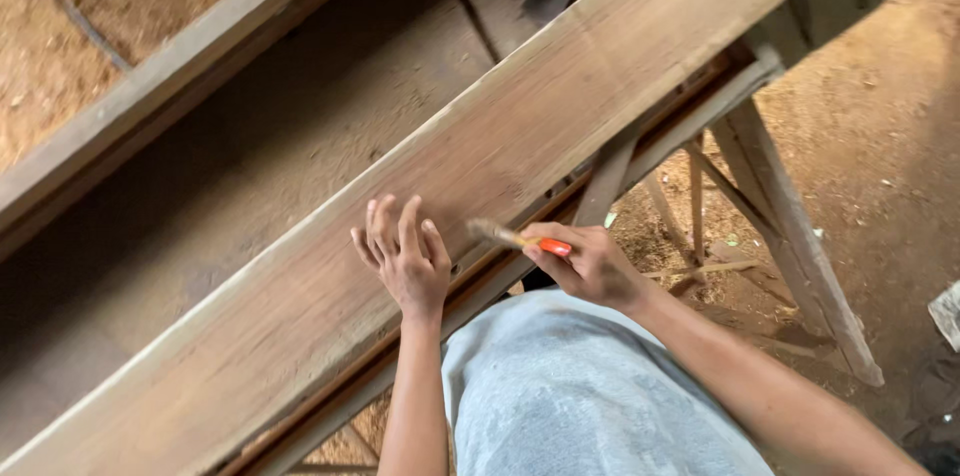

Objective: The person brushes a long wooden plank with a brush to remove sawdust and debris while it sits on a workbench.

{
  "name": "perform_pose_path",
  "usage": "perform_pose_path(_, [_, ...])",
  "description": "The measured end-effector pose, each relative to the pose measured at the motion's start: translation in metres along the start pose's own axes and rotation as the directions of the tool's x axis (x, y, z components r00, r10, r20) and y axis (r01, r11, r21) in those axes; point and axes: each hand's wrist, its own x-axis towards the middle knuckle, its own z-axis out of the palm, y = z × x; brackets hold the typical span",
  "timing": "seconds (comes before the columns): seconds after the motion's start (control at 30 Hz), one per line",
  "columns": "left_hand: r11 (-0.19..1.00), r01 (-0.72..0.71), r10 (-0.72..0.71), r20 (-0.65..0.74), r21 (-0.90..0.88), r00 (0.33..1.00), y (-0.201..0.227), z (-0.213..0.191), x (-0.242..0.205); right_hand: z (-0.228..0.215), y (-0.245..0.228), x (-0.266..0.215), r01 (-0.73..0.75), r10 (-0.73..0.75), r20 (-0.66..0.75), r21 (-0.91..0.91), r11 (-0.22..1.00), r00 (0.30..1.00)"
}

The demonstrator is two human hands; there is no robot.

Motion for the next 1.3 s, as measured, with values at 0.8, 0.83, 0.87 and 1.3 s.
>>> perform_pose_path(0.8, [0.990, -0.103, 0.114, 0.114, -0.101, 0.987, 0.086, 0.035, 0.040, -0.065, 0.061, -0.018, -0.179, 0.151, -0.268, -0.084, 0.980, 0.951])
perform_pose_path(0.83, [0.990, -0.103, 0.114, 0.115, -0.097, 0.987, 0.089, 0.038, 0.041, -0.070, 0.068, -0.019, -0.312, 0.263, -0.293, -0.133, 0.941, 0.919])
perform_pose_path(0.87, [0.990, -0.103, 0.114, 0.117, -0.093, 0.987, 0.094, 0.041, 0.042, -0.075, 0.074, -0.021, -0.438, 0.369, -0.322, -0.178, 0.881, 0.872])
perform_pose_path(1.3, [0.991, -0.034, 0.015, 0.144, 0.133, 0.989, 0.170, 0.101, 0.048, -0.160, 0.167, -0.040, -0.243, 0.169, -0.353, -0.176, 0.954, 0.920])
